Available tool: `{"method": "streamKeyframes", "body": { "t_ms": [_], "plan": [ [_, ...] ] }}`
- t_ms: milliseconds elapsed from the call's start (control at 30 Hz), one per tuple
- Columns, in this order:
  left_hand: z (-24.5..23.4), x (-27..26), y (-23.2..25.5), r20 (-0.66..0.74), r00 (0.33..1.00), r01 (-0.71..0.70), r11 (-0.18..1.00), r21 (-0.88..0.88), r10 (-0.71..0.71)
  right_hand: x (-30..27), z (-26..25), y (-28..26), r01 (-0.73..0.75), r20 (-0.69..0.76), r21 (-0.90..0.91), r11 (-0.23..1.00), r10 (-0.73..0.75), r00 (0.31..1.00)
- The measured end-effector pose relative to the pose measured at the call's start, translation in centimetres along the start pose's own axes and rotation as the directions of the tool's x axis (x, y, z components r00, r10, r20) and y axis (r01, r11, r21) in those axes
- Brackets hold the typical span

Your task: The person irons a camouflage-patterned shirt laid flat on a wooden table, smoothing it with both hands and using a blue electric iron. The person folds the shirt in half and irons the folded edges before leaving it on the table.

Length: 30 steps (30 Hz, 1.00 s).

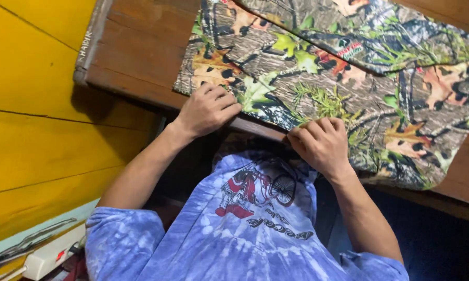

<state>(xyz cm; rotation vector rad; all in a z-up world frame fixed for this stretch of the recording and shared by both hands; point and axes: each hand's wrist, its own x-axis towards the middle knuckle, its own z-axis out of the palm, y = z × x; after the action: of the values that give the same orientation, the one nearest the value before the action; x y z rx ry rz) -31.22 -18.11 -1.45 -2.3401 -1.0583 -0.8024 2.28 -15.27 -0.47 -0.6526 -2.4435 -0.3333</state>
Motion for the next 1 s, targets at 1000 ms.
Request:
{"method": "streamKeyframes", "body": {
  "t_ms": [1000],
  "plan": [
    [-2.1, 0.2, -2.2, 0.027, 1.000, 0.011, 0.995, -0.096, -0.008, 2.1, 0.3, 0.2, -0.055, 0.061, 0.311, 0.949, 0.038, 0.997]
  ]
}}
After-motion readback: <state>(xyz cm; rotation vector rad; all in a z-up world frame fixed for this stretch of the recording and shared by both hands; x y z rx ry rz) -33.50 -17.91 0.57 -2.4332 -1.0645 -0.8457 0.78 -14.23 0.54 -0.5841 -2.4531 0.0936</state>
